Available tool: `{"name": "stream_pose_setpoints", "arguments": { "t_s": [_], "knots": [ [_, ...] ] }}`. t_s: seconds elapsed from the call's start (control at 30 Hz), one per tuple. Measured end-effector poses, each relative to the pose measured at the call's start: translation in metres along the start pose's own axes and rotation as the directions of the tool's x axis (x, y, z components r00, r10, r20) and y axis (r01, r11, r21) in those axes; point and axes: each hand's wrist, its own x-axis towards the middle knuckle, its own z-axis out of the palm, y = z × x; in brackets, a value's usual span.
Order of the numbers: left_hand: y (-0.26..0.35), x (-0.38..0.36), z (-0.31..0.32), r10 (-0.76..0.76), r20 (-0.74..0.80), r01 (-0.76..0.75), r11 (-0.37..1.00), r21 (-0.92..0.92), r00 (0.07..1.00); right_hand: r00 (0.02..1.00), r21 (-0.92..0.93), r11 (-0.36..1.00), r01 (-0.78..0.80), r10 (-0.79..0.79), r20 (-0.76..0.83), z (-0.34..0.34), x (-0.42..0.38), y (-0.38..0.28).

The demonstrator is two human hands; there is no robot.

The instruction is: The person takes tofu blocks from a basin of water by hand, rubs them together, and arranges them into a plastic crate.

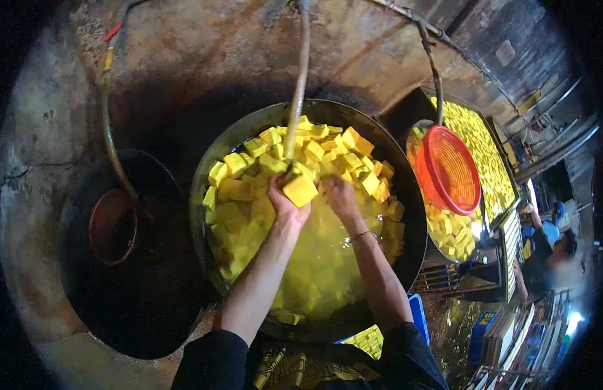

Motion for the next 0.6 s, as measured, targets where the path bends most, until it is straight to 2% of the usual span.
{"name": "stream_pose_setpoints", "arguments": {
  "t_s": [0.07,0.1,0.13,0.17,0.2,0.27,0.3,0.33,0.4,0.43,0.47,0.53,0.57,0.6],
  "knots": [
    [0.033,-0.001,0.021,-0.01,0.055,0.02,0.982,-0.19,0.998,0.977,-0.263,0.962,0.073,-0.016,0.212,0.034,-0.009,0.011],
    [0.048,0.0,0.024,0.022,0.094,-0.005,0.985,-0.172,0.995,0.942,-0.314,0.892,0.326,-0.279,0.186,0.055,-0.015,0.021],
    [0.059,-0.003,0.035,0.064,0.029,-0.06,0.989,-0.139,0.998,0.947,-0.494,0.811,0.313,-0.229,0.226,0.073,-0.022,0.016],
    [0.071,-0.006,0.046,0.106,-0.036,-0.11,0.989,-0.099,0.994,0.971,-0.548,0.802,0.239,-0.203,0.125,0.098,-0.026,0.034],
    [0.078,-0.007,0.047,0.133,-0.029,-0.135,0.986,-0.095,0.991,0.969,-0.544,0.802,0.245,-0.211,0.126,0.108,-0.026,0.033],
    [0.089,-0.007,0.046,0.158,0.006,-0.157,0.983,-0.094,0.987,0.959,-0.574,0.771,0.275,-0.175,0.225,0.122,-0.027,0.032],
    [0.093,-0.009,0.047,0.161,0.009,-0.159,0.983,-0.093,0.987,0.957,-0.489,0.823,0.29,-0.261,0.129,0.124,-0.026,0.031],
    [0.095,-0.011,0.048,0.16,-0.026,-0.162,0.983,-0.084,0.987,0.956,-0.488,0.823,0.291,-0.263,0.126,0.123,-0.024,0.031],
    [0.099,-0.012,0.047,0.161,-0.058,-0.166,0.983,-0.081,0.985,0.961,-0.469,0.876,0.111,0.025,0.274,0.107,-0.02,0.026],
    [0.102,-0.011,0.044,0.155,-0.075,-0.158,0.987,-0.034,0.985,0.961,-0.471,0.874,0.117,0.02,0.275,0.101,-0.013,0.04],
    [0.104,-0.009,0.04,0.148,-0.095,-0.148,0.989,0.014,0.984,0.9,-0.193,0.942,0.274,-0.18,0.398,0.095,-0.003,0.069],
    [0.106,-0.008,0.035,0.158,-0.109,-0.151,0.986,0.066,0.982,0.802,0.11,0.916,0.385,-0.391,0.452,0.074,-0.014,0.073],
    [0.106,-0.008,0.033,0.167,-0.12,-0.152,0.981,0.12,0.979,0.827,0.533,0.837,0.124,-0.384,0.411,0.062,-0.029,0.071],
    [0.106,-0.01,0.034,0.163,-0.119,-0.149,0.981,0.121,0.979,0.801,0.529,0.832,0.166,-0.427,0.419,0.053,-0.025,0.074]
  ]
}}
